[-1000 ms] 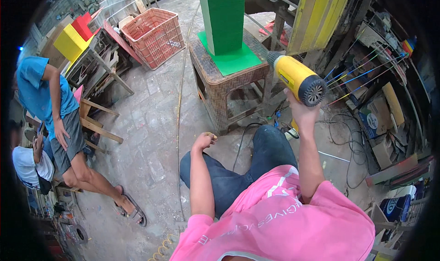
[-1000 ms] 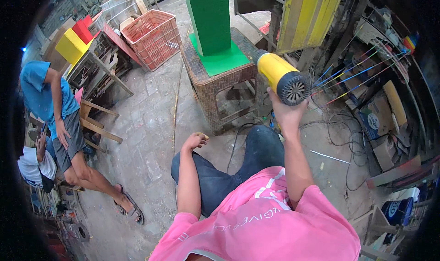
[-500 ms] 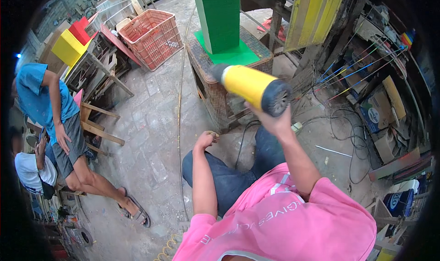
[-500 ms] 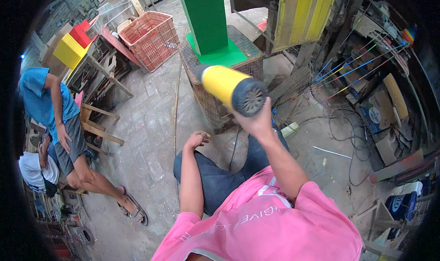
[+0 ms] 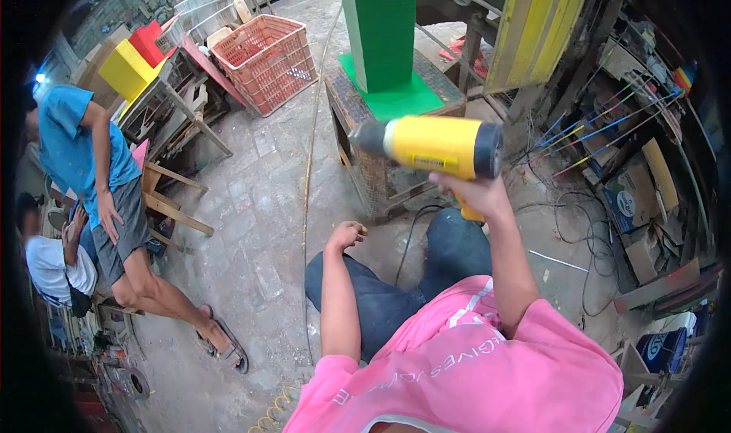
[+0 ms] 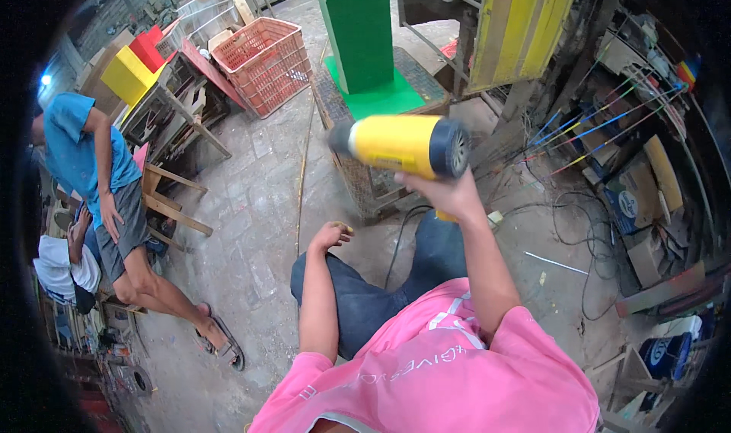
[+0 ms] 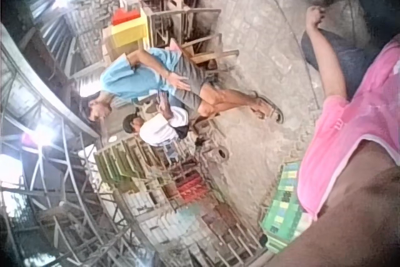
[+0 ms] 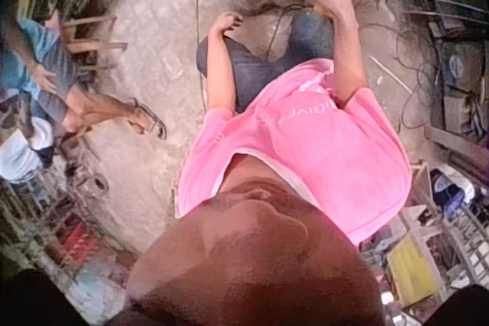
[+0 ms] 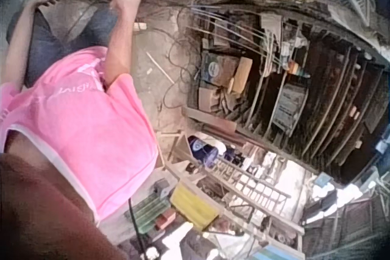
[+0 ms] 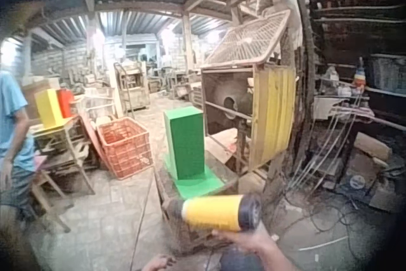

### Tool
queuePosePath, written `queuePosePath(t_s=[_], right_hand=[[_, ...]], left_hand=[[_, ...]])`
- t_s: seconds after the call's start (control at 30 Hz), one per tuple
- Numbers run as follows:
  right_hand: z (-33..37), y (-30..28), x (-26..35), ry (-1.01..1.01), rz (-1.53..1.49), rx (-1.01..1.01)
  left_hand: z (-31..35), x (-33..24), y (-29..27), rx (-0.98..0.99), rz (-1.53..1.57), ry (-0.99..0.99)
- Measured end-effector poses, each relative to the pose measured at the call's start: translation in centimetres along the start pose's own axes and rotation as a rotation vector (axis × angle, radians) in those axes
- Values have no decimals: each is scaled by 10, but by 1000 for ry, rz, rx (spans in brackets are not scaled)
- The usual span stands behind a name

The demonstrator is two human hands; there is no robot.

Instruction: The person uses a yellow heat gun to apply heat to a green foam block resting on a wicker stool. The person moves the heat gun along the edges and surfaces of the foam block while sitting on the floor. Another person is visible in the background moving around the workshop.

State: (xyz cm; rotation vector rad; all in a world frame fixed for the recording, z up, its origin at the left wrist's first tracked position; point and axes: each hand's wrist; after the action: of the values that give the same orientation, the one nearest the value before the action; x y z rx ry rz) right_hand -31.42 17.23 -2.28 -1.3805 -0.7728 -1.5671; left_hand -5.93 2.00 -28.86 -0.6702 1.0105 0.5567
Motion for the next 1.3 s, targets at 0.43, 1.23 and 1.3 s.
queuePosePath(t_s=[0.43, 1.23, 1.3], right_hand=[[-29, -49, -20, -111, -47, -593], [17, -25, -14, -59, -144, -91], [27, -30, -20, -17, -99, 21]], left_hand=[[2, -2, 1, 25, -109, 3], [-4, 45, -8, -81, -129, 68], [-7, 31, 0, -54, -136, 138]])
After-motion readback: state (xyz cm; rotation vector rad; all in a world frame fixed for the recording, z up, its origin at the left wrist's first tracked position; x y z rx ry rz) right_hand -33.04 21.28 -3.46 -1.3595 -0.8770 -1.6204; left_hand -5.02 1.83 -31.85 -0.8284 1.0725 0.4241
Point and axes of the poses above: each hand's wrist, its own z-axis away from the middle knuckle, its own y-axis out of the palm, x = y × z, and after that the axes turned 15 degrees about y, right-handed
